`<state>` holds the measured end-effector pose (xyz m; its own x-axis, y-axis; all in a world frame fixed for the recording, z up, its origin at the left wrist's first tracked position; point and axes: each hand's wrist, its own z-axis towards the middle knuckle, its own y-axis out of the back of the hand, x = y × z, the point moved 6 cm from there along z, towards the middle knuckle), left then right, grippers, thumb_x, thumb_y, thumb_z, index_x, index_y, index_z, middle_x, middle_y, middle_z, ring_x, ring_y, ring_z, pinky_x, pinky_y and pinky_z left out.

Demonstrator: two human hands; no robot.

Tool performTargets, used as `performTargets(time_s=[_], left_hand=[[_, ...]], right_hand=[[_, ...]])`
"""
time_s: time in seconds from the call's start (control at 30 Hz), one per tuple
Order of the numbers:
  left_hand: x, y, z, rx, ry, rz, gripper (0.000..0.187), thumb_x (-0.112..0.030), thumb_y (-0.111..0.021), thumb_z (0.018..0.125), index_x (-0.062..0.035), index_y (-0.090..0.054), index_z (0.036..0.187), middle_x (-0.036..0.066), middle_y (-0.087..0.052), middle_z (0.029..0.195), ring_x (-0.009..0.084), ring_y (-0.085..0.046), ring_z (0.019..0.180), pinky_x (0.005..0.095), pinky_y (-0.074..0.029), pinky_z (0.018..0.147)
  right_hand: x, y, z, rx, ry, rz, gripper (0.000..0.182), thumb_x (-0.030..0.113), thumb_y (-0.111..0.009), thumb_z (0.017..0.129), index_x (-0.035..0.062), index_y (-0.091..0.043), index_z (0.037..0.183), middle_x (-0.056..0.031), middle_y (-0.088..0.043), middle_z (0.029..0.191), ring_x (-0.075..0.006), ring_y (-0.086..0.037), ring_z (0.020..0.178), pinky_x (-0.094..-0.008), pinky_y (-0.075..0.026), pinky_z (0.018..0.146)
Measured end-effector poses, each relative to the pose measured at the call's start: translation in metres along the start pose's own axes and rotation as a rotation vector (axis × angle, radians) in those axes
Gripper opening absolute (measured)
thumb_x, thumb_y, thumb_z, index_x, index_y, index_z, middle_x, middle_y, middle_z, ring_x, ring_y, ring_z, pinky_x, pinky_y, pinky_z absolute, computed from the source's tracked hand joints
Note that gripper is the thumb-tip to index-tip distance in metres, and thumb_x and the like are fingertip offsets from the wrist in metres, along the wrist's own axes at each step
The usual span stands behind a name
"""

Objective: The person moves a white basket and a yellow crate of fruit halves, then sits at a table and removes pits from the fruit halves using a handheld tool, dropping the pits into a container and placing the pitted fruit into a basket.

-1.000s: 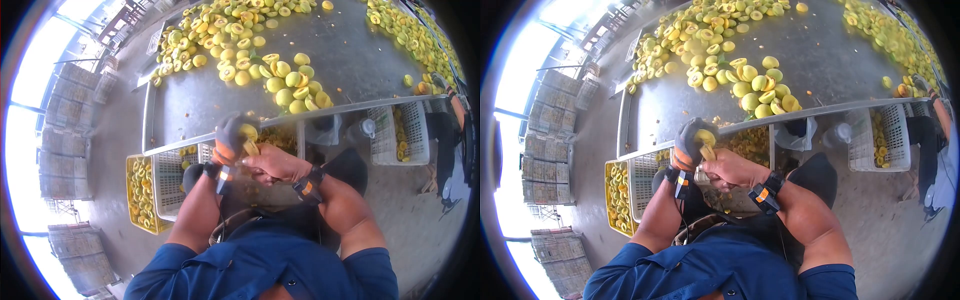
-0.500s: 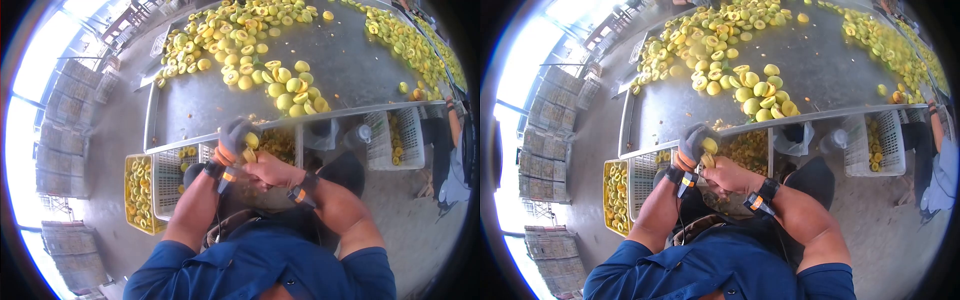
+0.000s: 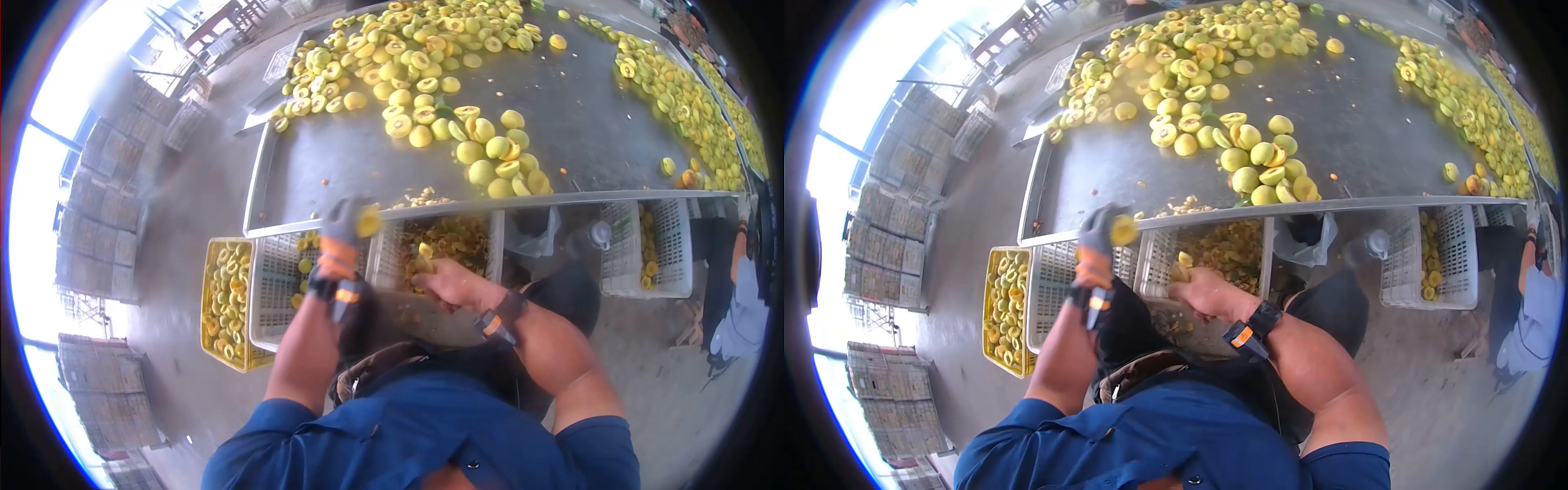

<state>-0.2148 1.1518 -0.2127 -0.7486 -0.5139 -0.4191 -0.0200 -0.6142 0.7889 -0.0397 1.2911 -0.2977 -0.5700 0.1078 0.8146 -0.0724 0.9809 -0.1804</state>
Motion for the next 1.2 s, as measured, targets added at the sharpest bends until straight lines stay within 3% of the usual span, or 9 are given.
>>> performTargets(time_s=[0.07, 0.13, 0.23, 0.33, 0.43, 0.67, 0.8, 1.0, 1.2], left_hand=[[0.078, 0.017, -0.023, -0.049, 0.212, -0.215, 0.023, -0.009, -0.065, 0.101, -0.0037, -0.074, 0.122, 0.016, -0.075, 0.12, 0.03, -0.073, 0.107, 0.0373, -0.06, 0.092], [0.114, 0.051, -0.048, -0.282, 0.804, -0.762, 0.028, -0.019, -0.067, 0.105, 0.0005, -0.077, 0.122, 0.012, -0.08, 0.113, 0.0184, -0.072, 0.097, 0.0344, -0.06, 0.089], [0.156, 0.091, -0.051, 0.021, 0.788, 0.2, 0.025, -0.02, -0.076, 0.097, -0.0041, -0.081, 0.115, 0.014, -0.08, 0.106, 0.0266, -0.074, 0.091, 0.0376, -0.058, 0.087], [0.144, 0.062, -0.016, -0.149, 0.488, 0.2, 0.03, -0.018, -0.077, 0.094, -0.006, -0.079, 0.122, 0.016, -0.077, 0.118, 0.0324, -0.072, 0.104, 0.0409, -0.056, 0.096], [0.041, -0.002, 0.071, -0.012, 0.3, -0.096, 0.042, -0.009, -0.078, 0.094, -0.0046, -0.072, 0.135, 0.017, -0.074, 0.13, 0.0282, -0.072, 0.118, 0.0375, -0.055, 0.107], [-0.126, -0.171, 0.222, 0.392, -0.488, -0.147, 0.057, -0.009, -0.076, 0.087, -0.0168, -0.068, 0.143, 0.015, -0.064, 0.144, 0.0371, -0.061, 0.132, 0.0448, -0.051, 0.111], [-0.141, -0.24, 0.234, 0.871, -0.636, 0.305, 0.053, -0.014, -0.074, 0.087, -0.0182, -0.07, 0.139, 0.014, -0.065, 0.139, 0.0346, -0.059, 0.136, 0.0431, -0.048, 0.115], [-0.063, -0.177, 0.196, 0.807, -0.391, 0.197, 0.056, -0.016, -0.08, 0.085, -0.0106, -0.07, 0.139, 0.014, -0.07, 0.134, 0.0322, -0.067, 0.126, 0.0433, -0.052, 0.11], [-0.005, -0.089, 0.133, 0.548, 0.271, -0.682, 0.055, -0.019, -0.071, 0.095, 0.0024, -0.063, 0.146, 0.016, -0.074, 0.133, 0.0215, -0.069, 0.121, 0.037, -0.054, 0.107]], right_hand=[[-0.016, 0.007, 0.003, -0.047, 0.004, -0.054, 0.024, 0.022, -0.066, 0.103, -0.0002, -0.065, 0.096, -0.0036, -0.054, 0.061, -0.0164, -0.053, 0.043, -0.0355, -0.043, 0.039], [-0.016, 0.005, -0.001, -0.054, 0.012, 0.067, 0.025, 0.023, -0.066, 0.103, -0.0002, -0.064, 0.095, -0.0046, -0.054, 0.06, -0.017, -0.053, 0.042, -0.0359, -0.043, 0.039], [0.006, 0.008, -0.012, -0.047, 0.115, 0.047, 0.026, 0.026, -0.066, 0.103, 0.0007, -0.063, 0.099, -0.0069, -0.06, 0.066, -0.0178, -0.055, 0.044, -0.036, -0.045, 0.042], [0.03, 0.019, -0.009, -0.185, 0.394, -0.177, 0.032, 0.027, -0.068, 0.102, -0.0014, -0.064, 0.117, -0.0076, -0.07, 0.087, -0.0199, -0.066, 0.068, -0.0362, -0.054, 0.065], [0.042, 0.033, -0.009, -0.299, 0.502, -0.053, 0.024, 0.019, -0.065, 0.099, -0.0025, -0.064, 0.11, -0.0168, -0.073, 0.091, -0.0314, -0.071, 0.091, -0.0452, -0.055, 0.085], [0.053, 0.062, -0.026, -0.459, 0.459, 0.2, 0.029, 0.017, -0.065, 0.098, -0.0032, -0.064, 0.119, -0.0206, -0.074, 0.102, -0.0295, -0.072, 0.094, -0.0419, -0.056, 0.09], [0.054, 0.071, -0.032, -0.452, 0.365, 0.224, 0.03, 0.017, -0.066, 0.099, -0.0031, -0.065, 0.12, -0.0204, -0.075, 0.103, -0.031, -0.072, 0.096, -0.0418, -0.055, 0.091], [0.054, 0.067, -0.039, -0.479, 0.477, 0.194, 0.03, 0.018, -0.067, 0.099, -0.0032, -0.065, 0.12, -0.0212, -0.075, 0.104, -0.0334, -0.073, 0.095, -0.0437, -0.055, 0.091], [0.053, 0.061, -0.02, -0.428, 0.519, 0.112, 0.029, 0.017, -0.066, 0.099, -0.0035, -0.066, 0.121, -0.021, -0.076, 0.104, -0.0345, -0.073, 0.096, -0.0436, -0.055, 0.091]])
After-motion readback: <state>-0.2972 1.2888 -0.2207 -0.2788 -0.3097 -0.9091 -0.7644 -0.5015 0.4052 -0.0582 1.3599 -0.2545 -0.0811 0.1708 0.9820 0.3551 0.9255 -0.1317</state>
